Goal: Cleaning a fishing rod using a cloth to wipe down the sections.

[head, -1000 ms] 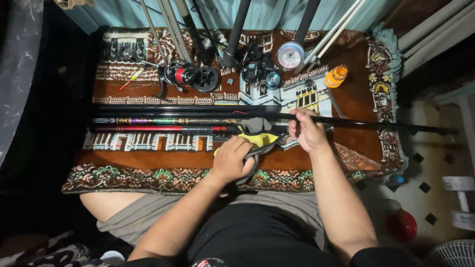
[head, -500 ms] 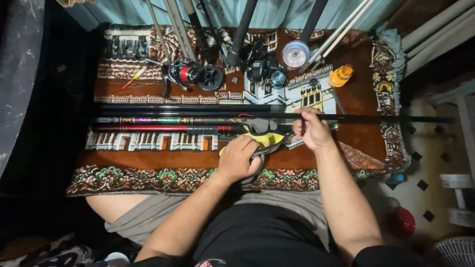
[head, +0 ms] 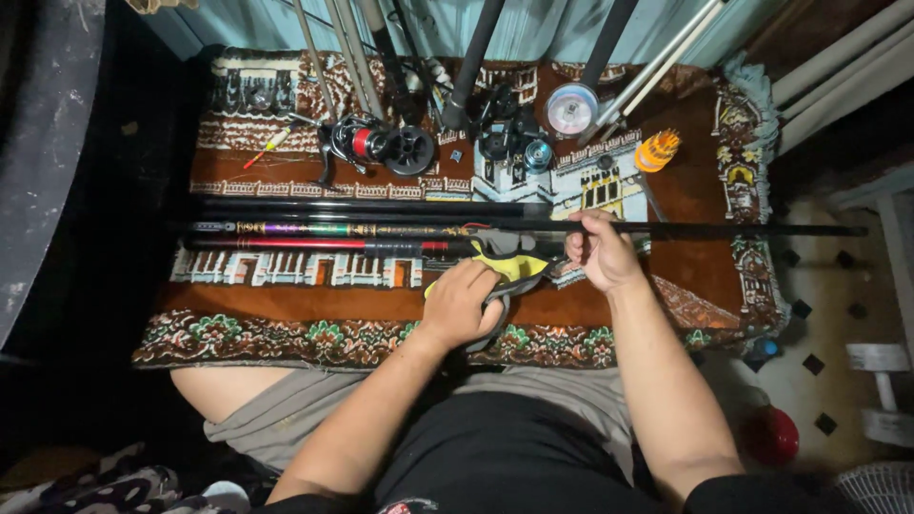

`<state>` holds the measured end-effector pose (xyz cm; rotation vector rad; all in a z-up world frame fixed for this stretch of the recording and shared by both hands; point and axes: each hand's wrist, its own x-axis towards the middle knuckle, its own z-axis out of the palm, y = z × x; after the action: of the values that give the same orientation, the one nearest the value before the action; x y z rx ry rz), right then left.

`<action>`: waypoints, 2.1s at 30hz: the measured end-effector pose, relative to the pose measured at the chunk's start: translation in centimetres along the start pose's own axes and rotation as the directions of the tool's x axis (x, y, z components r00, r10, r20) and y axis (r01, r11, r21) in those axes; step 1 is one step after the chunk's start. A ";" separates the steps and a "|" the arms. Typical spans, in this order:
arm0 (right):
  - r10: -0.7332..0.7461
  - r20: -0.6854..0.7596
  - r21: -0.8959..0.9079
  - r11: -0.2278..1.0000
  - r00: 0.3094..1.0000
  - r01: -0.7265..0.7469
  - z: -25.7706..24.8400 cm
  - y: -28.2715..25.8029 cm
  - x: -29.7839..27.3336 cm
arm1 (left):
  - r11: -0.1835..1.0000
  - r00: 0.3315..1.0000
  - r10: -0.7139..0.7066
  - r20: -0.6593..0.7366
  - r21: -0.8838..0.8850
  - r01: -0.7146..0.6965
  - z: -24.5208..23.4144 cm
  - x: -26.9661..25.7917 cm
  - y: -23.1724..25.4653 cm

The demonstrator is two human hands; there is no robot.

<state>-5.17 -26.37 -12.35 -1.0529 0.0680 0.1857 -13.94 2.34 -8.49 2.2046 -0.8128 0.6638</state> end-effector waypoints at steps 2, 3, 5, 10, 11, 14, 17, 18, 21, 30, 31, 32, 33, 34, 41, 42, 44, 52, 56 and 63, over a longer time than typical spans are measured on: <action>0.004 0.000 -0.001 1.000 1.000 -0.004 0.4 -0.1 -0.3 | 1.000 1.000 -0.004 0.005 -0.002 0.004 -0.1 0.0 0.1; 0.004 0.004 -0.005 1.000 1.000 -0.004 0.6 -0.2 -0.2 | 1.000 1.000 -0.005 0.005 -0.001 0.005 -0.2 0.2 0.1; 0.007 0.000 0.002 1.000 1.000 -0.007 0.5 -0.3 0.3 | 1.000 1.000 0.002 0.003 0.004 -0.002 -0.4 0.6 0.0; 0.013 -0.013 0.000 1.000 1.000 -0.013 -0.1 0.2 0.2 | 1.000 1.000 0.001 0.001 -0.001 -0.001 -0.7 0.5 0.4; 0.018 -0.024 -0.001 1.000 1.000 -0.018 0.0 0.1 0.3 | 1.000 1.000 0.001 0.001 -0.008 -0.001 -0.8 0.6 0.4; 0.025 -0.043 -0.002 1.000 0.999 -0.025 -0.3 0.4 0.3 | 1.000 1.000 -0.002 0.001 -0.007 0.002 -0.5 0.2 0.3; 0.020 -0.037 -0.004 1.000 0.999 -0.020 -0.3 0.3 0.2 | 1.000 1.000 -0.002 -0.003 -0.006 0.002 -0.3 0.2 0.2; 0.015 -0.027 -0.007 1.000 1.000 -0.015 -0.3 0.1 0.2 | 1.000 1.000 0.000 -0.004 -0.020 0.000 -0.4 0.2 0.2; 0.016 -0.030 0.011 1.000 0.999 -0.015 0.2 -0.1 -0.2 | 1.000 1.000 -0.001 -0.008 -0.022 0.001 -0.3 0.2 0.1; 0.014 -0.053 0.003 1.000 0.999 -0.014 -0.3 0.1 -0.1 | 0.999 1.000 -0.015 0.015 -0.038 0.015 -0.4 0.0 -0.1; 0.008 -0.052 0.002 1.000 0.999 -0.008 -0.4 0.1 0.0 | 0.999 1.000 -0.009 0.013 -0.039 0.010 -0.4 0.2 -0.2; 0.013 -0.051 -0.009 1.000 0.999 -0.014 -0.4 0.2 -0.1 | 0.999 1.000 -0.010 0.016 -0.051 0.011 -0.5 0.0 -0.2; 0.019 -0.051 -0.019 1.000 0.999 -0.020 -0.4 0.3 -0.1 | 0.998 1.000 -0.011 0.020 -0.063 0.012 -0.5 -0.1 -0.2; 0.022 -0.051 -0.020 1.000 0.998 -0.023 -0.5 0.4 -0.2 | 0.998 1.000 -0.015 0.021 -0.062 0.016 -0.4 -0.2 -0.3; 0.010 -0.023 -0.030 0.999 1.000 -0.010 -0.7 0.5 -0.3 | 0.995 1.000 -0.015 0.021 -0.098 0.017 -0.3 -0.3 -0.5; -0.005 -0.010 -0.027 1.000 1.000 0.005 -0.6 0.4 -0.3 | 0.995 1.000 -0.014 0.015 -0.100 0.015 -0.2 -0.3 -0.6; -0.004 -0.008 -0.026 1.000 1.000 0.003 -0.8 0.4 -0.4 | 0.994 1.000 -0.019 0.013 -0.108 0.021 -0.5 -0.1 -0.5; -0.013 0.018 -0.012 1.000 1.000 0.013 -2.3 1.0 0.1 | 0.992 0.999 -0.032 0.013 -0.125 0.034 -0.3 -0.1 -0.7; -0.035 0.057 0.003 0.999 0.998 0.034 -2.1 0.9 -0.2 | 0.991 1.000 -0.029 -0.012 -0.130 0.027 -0.5 0.2 -0.6; -0.050 0.080 0.026 0.999 0.996 0.048 -2.9 1.3 -0.1 | 0.991 0.999 -0.039 -0.015 -0.128 0.037 -0.7 0.3 -0.6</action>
<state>-5.39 -28.24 -14.87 -1.0213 -0.0278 0.1824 -13.43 3.05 -8.11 2.0905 -0.7804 0.5948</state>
